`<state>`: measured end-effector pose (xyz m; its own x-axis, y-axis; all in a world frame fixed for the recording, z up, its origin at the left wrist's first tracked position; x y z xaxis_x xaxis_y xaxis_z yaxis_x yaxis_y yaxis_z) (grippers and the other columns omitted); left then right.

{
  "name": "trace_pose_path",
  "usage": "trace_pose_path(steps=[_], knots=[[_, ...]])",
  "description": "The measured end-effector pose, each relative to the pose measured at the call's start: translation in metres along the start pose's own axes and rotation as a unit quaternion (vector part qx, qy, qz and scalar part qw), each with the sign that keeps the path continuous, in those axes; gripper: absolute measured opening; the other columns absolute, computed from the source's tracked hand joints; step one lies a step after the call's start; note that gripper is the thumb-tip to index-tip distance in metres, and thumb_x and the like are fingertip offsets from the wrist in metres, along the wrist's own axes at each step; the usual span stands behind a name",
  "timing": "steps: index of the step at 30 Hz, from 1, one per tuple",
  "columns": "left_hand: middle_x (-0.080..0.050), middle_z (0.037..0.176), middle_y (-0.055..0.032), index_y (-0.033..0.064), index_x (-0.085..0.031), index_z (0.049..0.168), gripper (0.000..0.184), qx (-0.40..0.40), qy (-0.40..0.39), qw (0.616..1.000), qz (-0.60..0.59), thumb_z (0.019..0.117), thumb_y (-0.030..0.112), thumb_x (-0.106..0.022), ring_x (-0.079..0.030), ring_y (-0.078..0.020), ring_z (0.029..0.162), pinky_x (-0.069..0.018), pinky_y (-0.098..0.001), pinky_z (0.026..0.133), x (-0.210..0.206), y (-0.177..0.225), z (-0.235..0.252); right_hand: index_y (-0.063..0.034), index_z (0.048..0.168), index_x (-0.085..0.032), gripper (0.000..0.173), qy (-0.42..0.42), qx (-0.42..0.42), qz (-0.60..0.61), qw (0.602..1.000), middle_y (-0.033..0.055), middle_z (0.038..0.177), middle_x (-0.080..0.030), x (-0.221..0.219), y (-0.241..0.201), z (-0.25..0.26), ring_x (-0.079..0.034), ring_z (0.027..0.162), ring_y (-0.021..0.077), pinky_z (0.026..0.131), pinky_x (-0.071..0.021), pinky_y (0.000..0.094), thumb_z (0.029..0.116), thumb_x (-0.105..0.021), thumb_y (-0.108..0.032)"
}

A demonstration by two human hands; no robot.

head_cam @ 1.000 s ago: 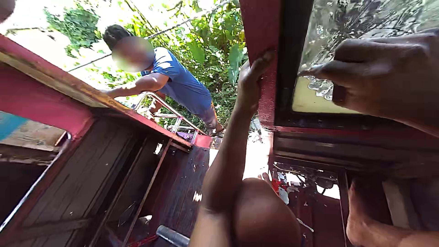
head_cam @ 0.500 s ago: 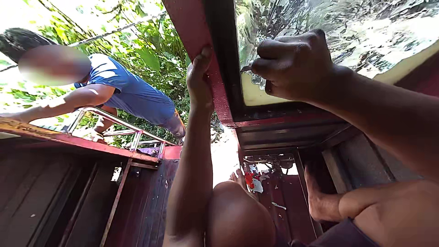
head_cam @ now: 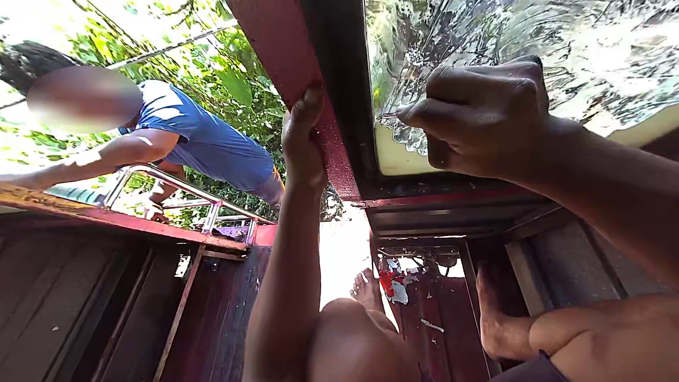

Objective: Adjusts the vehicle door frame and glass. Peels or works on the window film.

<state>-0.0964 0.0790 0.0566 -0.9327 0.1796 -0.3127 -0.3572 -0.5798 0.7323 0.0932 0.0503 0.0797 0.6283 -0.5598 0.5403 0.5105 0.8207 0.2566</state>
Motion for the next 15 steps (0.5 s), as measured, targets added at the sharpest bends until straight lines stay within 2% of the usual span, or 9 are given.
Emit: trace_pose_path(steps=[3, 11, 15], knots=[[-0.073, 0.09, 0.0091, 0.0229, -0.061, 0.096, 0.026, -0.02, -0.001, 1.0, -0.008, 0.1008, 0.014, -0.037, -0.07, -0.0018, 0.091, -0.059, -0.0271, 0.083, 0.0008, -0.0006, 0.0006, 0.0, 0.086, -0.069, 0.019, 0.017, 0.01, -0.026, 0.999, 0.016, 0.07, -0.058, -0.0027, -0.002, -0.0005, -0.056, 0.051, 0.0323, 0.04, -0.0304, 0.0413, 0.0932, -0.052, -0.002], [-0.072, 0.091, 0.0073, 0.0195, -0.06, 0.098, 0.027, -0.03, 0.007, 1.0, 0.002, 0.1014, 0.012, -0.034, -0.07, -0.0033, 0.091, -0.059, -0.0285, 0.085, -0.0007, 0.0013, 0.0002, -0.001, 0.083, -0.067, 0.02, 0.013, 0.003, -0.064, 0.998, 0.0146, 0.069, -0.057, -0.0067, -0.0079, 0.0015, -0.054, 0.051, 0.0324, 0.04, -0.0282, 0.0405, 0.0931, -0.05, -0.003], [-0.073, 0.09, 0.0078, 0.0208, -0.062, 0.096, 0.023, -0.039, 0.002, 0.999, 0.0, 0.0998, 0.014, -0.041, -0.07, -0.0026, 0.09, -0.0592, -0.0275, 0.083, 0.0, 0.002, 0.0012, -0.0015, 0.081, -0.065, 0.019, 0.004, 0.001, -0.041, 0.999, 0.0147, 0.068, -0.057, -0.0056, -0.0065, 0.0029, -0.054, 0.051, 0.0326, 0.04, -0.0282, 0.0411, 0.0926, -0.05, -0.003]])
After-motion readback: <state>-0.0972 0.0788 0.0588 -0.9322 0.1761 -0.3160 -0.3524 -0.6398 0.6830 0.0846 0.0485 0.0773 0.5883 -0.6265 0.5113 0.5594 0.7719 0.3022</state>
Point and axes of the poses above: each hand's wrist, its own z-axis towards the middle knuckle, its own x-axis out of the back of the hand, y = z × x, the point moved 4 cm from there along z, towards the middle knuckle
